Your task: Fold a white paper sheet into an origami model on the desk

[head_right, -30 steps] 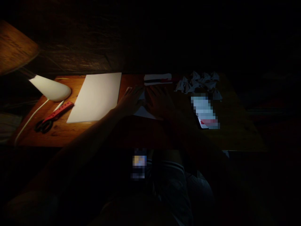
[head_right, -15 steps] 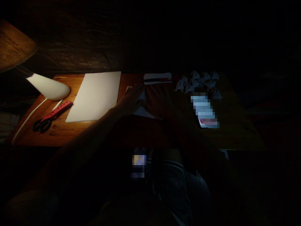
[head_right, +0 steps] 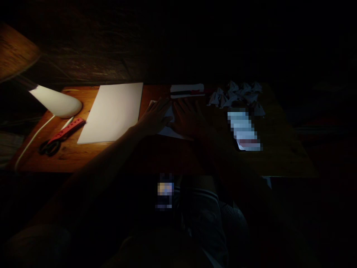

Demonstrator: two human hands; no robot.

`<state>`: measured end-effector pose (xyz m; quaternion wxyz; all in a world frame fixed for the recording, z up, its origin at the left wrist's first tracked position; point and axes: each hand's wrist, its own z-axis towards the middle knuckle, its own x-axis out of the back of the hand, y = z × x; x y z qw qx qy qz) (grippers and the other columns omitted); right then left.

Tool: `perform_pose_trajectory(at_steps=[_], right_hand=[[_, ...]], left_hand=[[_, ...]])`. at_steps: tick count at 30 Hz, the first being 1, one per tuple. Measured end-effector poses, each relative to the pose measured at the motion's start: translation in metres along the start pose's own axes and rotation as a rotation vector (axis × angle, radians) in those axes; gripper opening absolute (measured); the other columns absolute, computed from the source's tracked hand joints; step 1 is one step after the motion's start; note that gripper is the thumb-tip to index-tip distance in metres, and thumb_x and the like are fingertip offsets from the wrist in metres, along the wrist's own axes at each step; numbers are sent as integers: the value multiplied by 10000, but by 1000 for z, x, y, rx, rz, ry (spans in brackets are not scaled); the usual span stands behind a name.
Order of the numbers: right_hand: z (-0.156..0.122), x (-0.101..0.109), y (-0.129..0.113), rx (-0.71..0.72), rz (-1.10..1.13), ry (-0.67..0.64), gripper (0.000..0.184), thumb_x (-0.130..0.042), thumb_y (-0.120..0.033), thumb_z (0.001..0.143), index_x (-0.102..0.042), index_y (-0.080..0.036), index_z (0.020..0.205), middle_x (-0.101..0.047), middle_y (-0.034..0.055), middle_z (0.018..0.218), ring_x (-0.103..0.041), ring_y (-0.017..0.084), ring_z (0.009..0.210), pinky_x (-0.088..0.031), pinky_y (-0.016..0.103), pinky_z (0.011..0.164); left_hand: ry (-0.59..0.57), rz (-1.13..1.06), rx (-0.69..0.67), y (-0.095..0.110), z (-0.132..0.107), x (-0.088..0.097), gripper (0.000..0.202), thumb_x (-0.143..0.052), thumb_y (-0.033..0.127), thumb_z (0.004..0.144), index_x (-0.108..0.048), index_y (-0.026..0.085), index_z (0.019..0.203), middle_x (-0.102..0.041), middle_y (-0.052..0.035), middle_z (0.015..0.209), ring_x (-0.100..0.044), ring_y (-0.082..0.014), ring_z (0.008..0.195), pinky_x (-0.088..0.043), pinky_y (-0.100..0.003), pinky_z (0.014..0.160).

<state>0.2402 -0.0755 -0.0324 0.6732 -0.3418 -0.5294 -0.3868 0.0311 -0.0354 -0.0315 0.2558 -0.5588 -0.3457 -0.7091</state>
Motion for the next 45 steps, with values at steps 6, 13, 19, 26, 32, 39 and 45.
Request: perform_pose_trajectory(at_steps=[6, 13, 19, 26, 32, 39, 45], right_hand=[[0, 1, -1, 8, 11, 31, 843, -368, -684, 1039, -317, -122, 1666, -344, 236, 1718, -312, 442, 1582, -242, 753, 1230], [2, 2, -3, -18, 50, 7, 835, -405, -651, 1033, -342, -95, 1653, -331, 243, 1723, -284, 448, 1596, -216, 754, 1241], [1, 5, -4, -24, 65, -10, 848, -348, -674, 1040, -344, -82, 1647, -328, 247, 1722, -274, 441, 1599, -208, 743, 1246], [5, 3, 0, -13, 76, 14, 840, -400, -672, 1018, -366, -108, 1640, -355, 237, 1712, -303, 424, 1588, -222, 730, 1244], [6, -1, -1, -13, 99, 7, 852, -388, -664, 1023, -365, -71, 1635, -340, 241, 1719, -285, 400, 1608, -188, 688, 1282], [5, 3, -6, -25, 109, -11, 885, -378, -688, 1023, -299, -89, 1670, -306, 237, 1735, -255, 411, 1621, -182, 715, 1279], [5, 9, -8, -23, 76, -46, 859, -328, -679, 1044, -302, -93, 1671, -287, 214, 1749, -243, 403, 1627, -173, 707, 1288]], left_hand=[[-9, 6, -6, 2, -1, 1, 686, -436, 446, 1071, -292, 140, 1668, -284, -207, 1759, -189, -383, 1659, -151, -632, 1330], [-20, 2, 8, 6, -1, 4, 688, -443, 429, 1060, -317, 119, 1661, -279, -220, 1758, -185, -392, 1659, -153, -643, 1326], [-32, 15, 8, 7, -2, 5, 689, -438, 405, 1053, -310, 115, 1664, -273, -219, 1760, -179, -395, 1660, -148, -645, 1327], [-4, -12, -16, 2, -1, 1, 687, -434, 404, 1052, -297, 140, 1672, -268, -202, 1767, -183, -391, 1660, -129, -664, 1324], [-2, -33, 3, 1, 0, 2, 682, -481, 434, 1046, -334, 185, 1663, -298, -178, 1762, -194, -384, 1659, -147, -651, 1328], [28, -30, -26, -5, 1, -6, 713, -422, 507, 1066, -291, 164, 1678, -274, -201, 1765, -181, -385, 1662, -129, -644, 1329], [26, -19, -23, -6, 1, -8, 742, -400, 539, 1066, -281, 138, 1679, -255, -215, 1766, -177, -385, 1663, -137, -636, 1330]])
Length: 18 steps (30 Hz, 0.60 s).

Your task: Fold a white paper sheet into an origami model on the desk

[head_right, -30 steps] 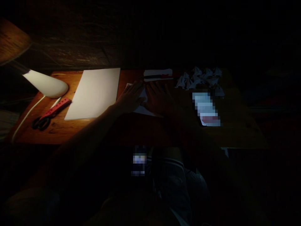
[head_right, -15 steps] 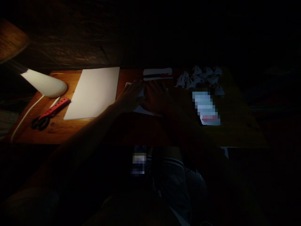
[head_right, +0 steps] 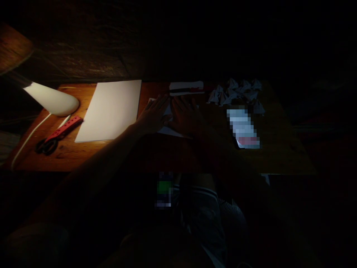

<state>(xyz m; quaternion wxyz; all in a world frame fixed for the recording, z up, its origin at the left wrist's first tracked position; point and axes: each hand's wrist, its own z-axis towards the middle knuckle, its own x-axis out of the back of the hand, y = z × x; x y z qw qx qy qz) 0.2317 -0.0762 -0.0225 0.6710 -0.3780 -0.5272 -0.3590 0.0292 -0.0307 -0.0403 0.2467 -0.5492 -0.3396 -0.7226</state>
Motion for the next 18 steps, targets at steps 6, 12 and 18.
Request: perform_pose_trajectory(at_steps=[6, 12, 18], right_hand=[[-1, -1, -1, 12, -13, 11, 825, -334, -642, 1058, -319, -85, 1666, -311, 229, 1735, -263, 416, 1617, -195, 732, 1267], [0, -1, 0, 14, -7, 13, 814, -356, -622, 1060, -323, -73, 1661, -324, 238, 1727, -266, 415, 1616, -202, 729, 1268], [3, -3, 2, -2, 35, 5, 855, -359, -678, 1042, -337, -80, 1654, -314, 232, 1733, -251, 404, 1625, -184, 716, 1279]], left_hand=[[1, -3, 7, 2, 0, 0, 754, -399, 558, 1067, -282, 131, 1678, -243, -218, 1770, -182, -390, 1660, -119, -638, 1329], [-8, -6, 4, -1, 0, -2, 740, -402, 545, 1067, -272, 152, 1682, -229, -207, 1777, -165, -381, 1666, -104, -638, 1331], [-29, 16, 5, -1, 0, 1, 734, -453, 467, 1051, -258, 151, 1684, -227, -209, 1777, -176, -392, 1661, -125, -646, 1327]])
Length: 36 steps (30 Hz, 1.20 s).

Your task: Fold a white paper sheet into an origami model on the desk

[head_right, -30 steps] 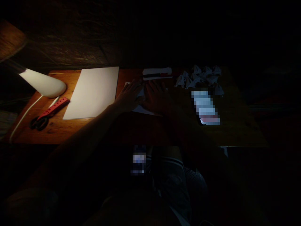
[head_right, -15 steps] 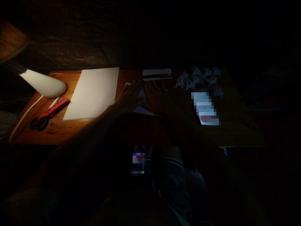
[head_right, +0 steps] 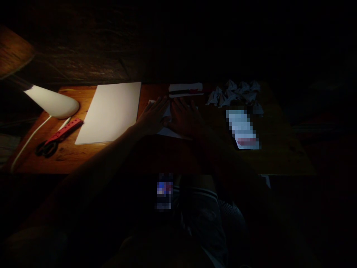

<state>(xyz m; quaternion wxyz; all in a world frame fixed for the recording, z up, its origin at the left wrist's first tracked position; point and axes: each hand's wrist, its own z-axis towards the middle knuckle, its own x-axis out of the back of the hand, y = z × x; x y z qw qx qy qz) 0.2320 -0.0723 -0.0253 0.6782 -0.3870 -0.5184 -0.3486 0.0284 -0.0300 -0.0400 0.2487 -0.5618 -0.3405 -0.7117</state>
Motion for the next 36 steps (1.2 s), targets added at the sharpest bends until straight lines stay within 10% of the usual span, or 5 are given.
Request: perform_pose_trajectory(at_steps=[36], right_hand=[[5, -6, -5, -38, 106, 26, 991, -228, -778, 1019, -334, -30, 1661, -286, 238, 1738, -229, 380, 1640, -148, 615, 1323]], left_hand=[[-22, 16, -38, -1, -1, 1, 758, -447, 310, 1006, -179, 168, 1701, -184, -167, 1798, -154, -358, 1671, -96, -618, 1338]])
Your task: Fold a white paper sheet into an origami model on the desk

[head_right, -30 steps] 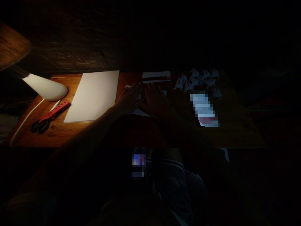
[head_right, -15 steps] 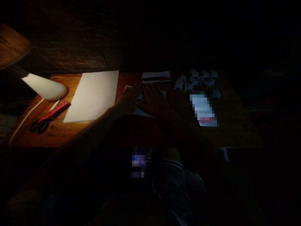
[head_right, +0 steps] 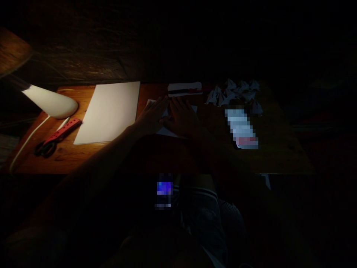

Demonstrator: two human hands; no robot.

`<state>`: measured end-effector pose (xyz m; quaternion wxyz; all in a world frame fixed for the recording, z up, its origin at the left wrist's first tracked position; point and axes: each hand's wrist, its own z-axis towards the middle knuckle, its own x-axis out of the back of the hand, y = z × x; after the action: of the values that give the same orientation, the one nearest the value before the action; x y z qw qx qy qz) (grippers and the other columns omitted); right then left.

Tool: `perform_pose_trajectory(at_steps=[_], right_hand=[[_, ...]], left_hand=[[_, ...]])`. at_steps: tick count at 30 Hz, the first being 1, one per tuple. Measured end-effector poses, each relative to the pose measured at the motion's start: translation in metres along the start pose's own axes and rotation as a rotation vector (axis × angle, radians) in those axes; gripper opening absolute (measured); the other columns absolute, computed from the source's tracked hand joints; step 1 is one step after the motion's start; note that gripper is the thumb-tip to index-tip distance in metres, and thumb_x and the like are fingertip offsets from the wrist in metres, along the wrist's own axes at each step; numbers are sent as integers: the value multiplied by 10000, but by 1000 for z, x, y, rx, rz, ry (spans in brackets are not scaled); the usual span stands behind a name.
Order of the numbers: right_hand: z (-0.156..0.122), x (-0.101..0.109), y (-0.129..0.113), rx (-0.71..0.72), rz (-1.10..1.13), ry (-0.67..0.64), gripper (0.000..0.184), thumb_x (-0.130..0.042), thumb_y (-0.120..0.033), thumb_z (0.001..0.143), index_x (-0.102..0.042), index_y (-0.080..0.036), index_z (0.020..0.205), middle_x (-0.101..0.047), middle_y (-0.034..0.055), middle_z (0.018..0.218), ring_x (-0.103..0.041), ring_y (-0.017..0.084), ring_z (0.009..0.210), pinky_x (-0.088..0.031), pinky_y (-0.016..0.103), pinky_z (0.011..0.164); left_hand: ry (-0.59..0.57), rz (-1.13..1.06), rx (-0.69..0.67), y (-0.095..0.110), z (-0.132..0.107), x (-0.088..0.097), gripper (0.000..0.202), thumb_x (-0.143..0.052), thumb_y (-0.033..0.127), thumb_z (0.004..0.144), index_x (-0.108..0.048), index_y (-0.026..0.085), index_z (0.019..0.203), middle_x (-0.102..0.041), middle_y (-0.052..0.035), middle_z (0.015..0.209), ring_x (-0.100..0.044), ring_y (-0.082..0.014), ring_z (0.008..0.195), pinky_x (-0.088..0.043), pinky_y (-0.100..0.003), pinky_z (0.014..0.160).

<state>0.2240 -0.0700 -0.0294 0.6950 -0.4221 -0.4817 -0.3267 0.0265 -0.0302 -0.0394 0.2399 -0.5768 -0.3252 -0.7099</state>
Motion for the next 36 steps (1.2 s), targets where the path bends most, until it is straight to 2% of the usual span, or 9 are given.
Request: perform_pose_trajectory(at_steps=[12, 18, 23, 29, 36], right_hand=[[1, 1, 0, 1, 11, -2, 956, -280, -742, 1027, -335, -24, 1657, -300, 246, 1731, -244, 390, 1633, -152, 645, 1312], [0, 0, 1, 9, 46, 20, 996, -269, -792, 1004, -356, -44, 1655, -312, 240, 1730, -250, 388, 1632, -141, 639, 1316], [1, 0, 0, -5, 31, -2, 997, -256, -767, 1018, -345, 3, 1646, -281, 257, 1736, -230, 391, 1637, -133, 620, 1324], [0, 2, 0, -1, 16, -13, 964, -263, -756, 1026, -317, -39, 1667, -278, 240, 1742, -222, 384, 1641, -137, 634, 1319], [0, 3, -2, -3, -1, -11, 1022, -218, -792, 1011, -351, -1, 1644, -279, 242, 1741, -225, 390, 1638, -144, 610, 1327]], left_hand=[[33, 9, -31, -3, 1, -4, 744, -434, 345, 1016, -199, 150, 1694, -195, -186, 1791, -161, -373, 1667, -122, -642, 1328], [-22, 49, 6, 1, 0, 0, 765, -436, 313, 1007, -167, 117, 1697, -180, -201, 1791, -132, -366, 1673, -112, -631, 1332], [1, 46, -11, 0, 1, -1, 752, -427, 324, 1021, -157, 158, 1704, -174, -183, 1797, -143, -360, 1672, -119, -623, 1334], [-16, 7, 14, 0, 2, 1, 759, -440, 343, 1016, -179, 142, 1700, -176, -188, 1794, -133, -357, 1675, -109, -620, 1336], [15, -44, 16, 1, 0, 2, 744, -450, 361, 1020, -209, 176, 1700, -200, -171, 1792, -160, -334, 1674, -115, -601, 1340]])
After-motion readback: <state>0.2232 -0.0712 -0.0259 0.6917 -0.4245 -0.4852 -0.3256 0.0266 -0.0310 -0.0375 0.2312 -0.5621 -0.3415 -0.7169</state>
